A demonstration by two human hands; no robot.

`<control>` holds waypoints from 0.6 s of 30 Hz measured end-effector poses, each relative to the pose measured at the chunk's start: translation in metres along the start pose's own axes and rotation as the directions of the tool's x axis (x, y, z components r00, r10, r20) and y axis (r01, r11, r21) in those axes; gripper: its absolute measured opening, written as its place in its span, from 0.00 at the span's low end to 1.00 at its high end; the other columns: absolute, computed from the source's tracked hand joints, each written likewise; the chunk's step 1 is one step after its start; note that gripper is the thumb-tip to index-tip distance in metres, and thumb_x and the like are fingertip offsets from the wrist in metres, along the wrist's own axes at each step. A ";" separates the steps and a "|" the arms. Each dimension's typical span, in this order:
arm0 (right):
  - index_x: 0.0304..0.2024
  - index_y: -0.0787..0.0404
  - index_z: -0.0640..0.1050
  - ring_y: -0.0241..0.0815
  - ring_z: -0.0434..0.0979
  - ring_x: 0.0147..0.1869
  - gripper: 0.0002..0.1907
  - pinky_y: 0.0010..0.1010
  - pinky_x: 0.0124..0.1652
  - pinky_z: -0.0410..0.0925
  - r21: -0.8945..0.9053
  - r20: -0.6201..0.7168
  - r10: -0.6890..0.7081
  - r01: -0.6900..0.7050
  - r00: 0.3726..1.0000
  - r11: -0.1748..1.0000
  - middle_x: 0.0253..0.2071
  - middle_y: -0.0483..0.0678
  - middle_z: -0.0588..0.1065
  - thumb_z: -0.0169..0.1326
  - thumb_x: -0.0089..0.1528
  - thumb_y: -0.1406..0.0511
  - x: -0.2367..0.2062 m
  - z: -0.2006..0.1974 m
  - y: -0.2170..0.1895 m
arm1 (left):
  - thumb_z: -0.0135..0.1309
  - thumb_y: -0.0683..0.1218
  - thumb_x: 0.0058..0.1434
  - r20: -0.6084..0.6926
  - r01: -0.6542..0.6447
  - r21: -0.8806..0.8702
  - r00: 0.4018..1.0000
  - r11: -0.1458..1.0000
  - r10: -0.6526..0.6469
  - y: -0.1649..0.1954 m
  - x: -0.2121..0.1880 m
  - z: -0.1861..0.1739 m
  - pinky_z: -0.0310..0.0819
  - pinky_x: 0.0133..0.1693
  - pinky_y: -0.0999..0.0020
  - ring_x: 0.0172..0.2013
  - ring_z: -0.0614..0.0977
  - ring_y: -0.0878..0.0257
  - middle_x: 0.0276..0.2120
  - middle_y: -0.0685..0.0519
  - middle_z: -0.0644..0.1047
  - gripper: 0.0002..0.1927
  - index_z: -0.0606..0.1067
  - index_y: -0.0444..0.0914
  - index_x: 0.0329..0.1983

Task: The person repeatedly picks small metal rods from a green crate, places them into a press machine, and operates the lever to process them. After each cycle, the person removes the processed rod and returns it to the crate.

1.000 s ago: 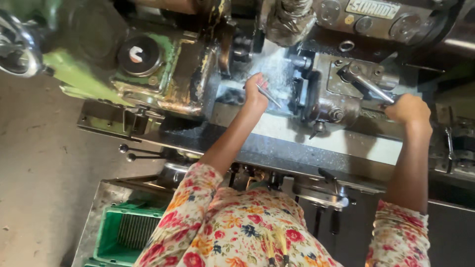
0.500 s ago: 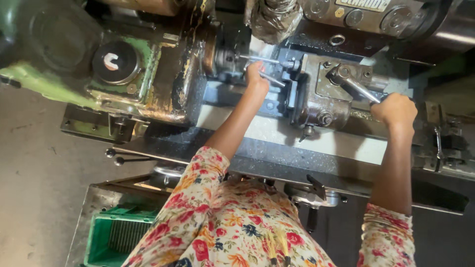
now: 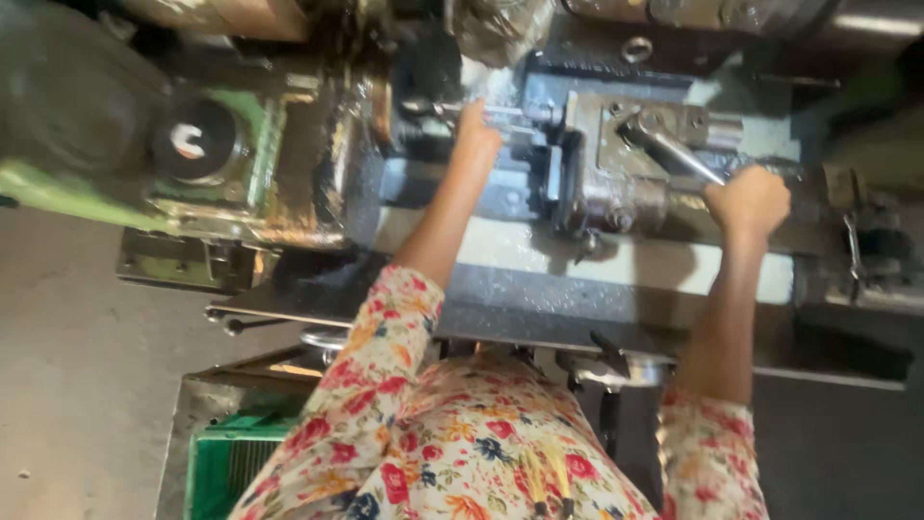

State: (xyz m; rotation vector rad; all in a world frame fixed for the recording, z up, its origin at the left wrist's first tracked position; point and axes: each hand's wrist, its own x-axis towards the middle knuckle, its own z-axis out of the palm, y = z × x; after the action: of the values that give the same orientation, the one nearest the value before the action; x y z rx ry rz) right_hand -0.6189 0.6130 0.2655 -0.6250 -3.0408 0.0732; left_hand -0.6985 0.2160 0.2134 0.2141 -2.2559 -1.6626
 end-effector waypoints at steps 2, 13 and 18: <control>0.37 0.65 0.85 0.63 0.83 0.43 0.19 0.47 0.44 0.74 0.000 0.000 0.042 -0.042 0.999 0.999 0.39 0.63 0.81 0.65 0.53 0.56 -0.022 0.010 -0.002 | 0.49 0.29 0.46 0.034 0.078 -0.144 0.997 0.987 -0.074 -0.007 -0.002 -0.008 0.75 0.44 0.65 0.43 0.79 0.56 0.44 0.46 0.78 0.35 0.70 0.35 0.62; 0.40 0.62 0.85 0.65 0.82 0.44 0.16 0.49 0.45 0.73 0.046 0.050 -0.011 0.008 0.999 0.999 0.39 0.64 0.81 0.62 0.55 0.58 -0.015 0.005 0.000 | 0.55 0.41 0.57 0.356 0.409 -0.912 0.750 -0.031 -0.557 -0.023 -0.012 0.014 0.70 0.51 0.56 0.49 0.77 0.56 0.47 0.52 0.76 0.22 0.73 0.42 0.56; 0.42 0.58 0.86 0.65 0.81 0.42 0.17 0.49 0.44 0.73 0.076 -0.038 -0.076 0.079 0.996 0.994 0.38 0.63 0.80 0.61 0.53 0.59 0.006 0.010 0.009 | 0.60 0.47 0.64 0.261 0.287 -0.955 0.691 -0.074 -0.674 -0.018 -0.015 0.017 0.68 0.55 0.48 0.51 0.74 0.55 0.45 0.55 0.74 0.14 0.74 0.45 0.52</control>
State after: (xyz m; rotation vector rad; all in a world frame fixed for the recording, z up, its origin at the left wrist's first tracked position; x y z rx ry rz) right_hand -0.6211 0.6229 0.2554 -0.4973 -3.0081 0.1746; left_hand -0.6920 0.2307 0.1887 0.9658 -0.3052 -2.8344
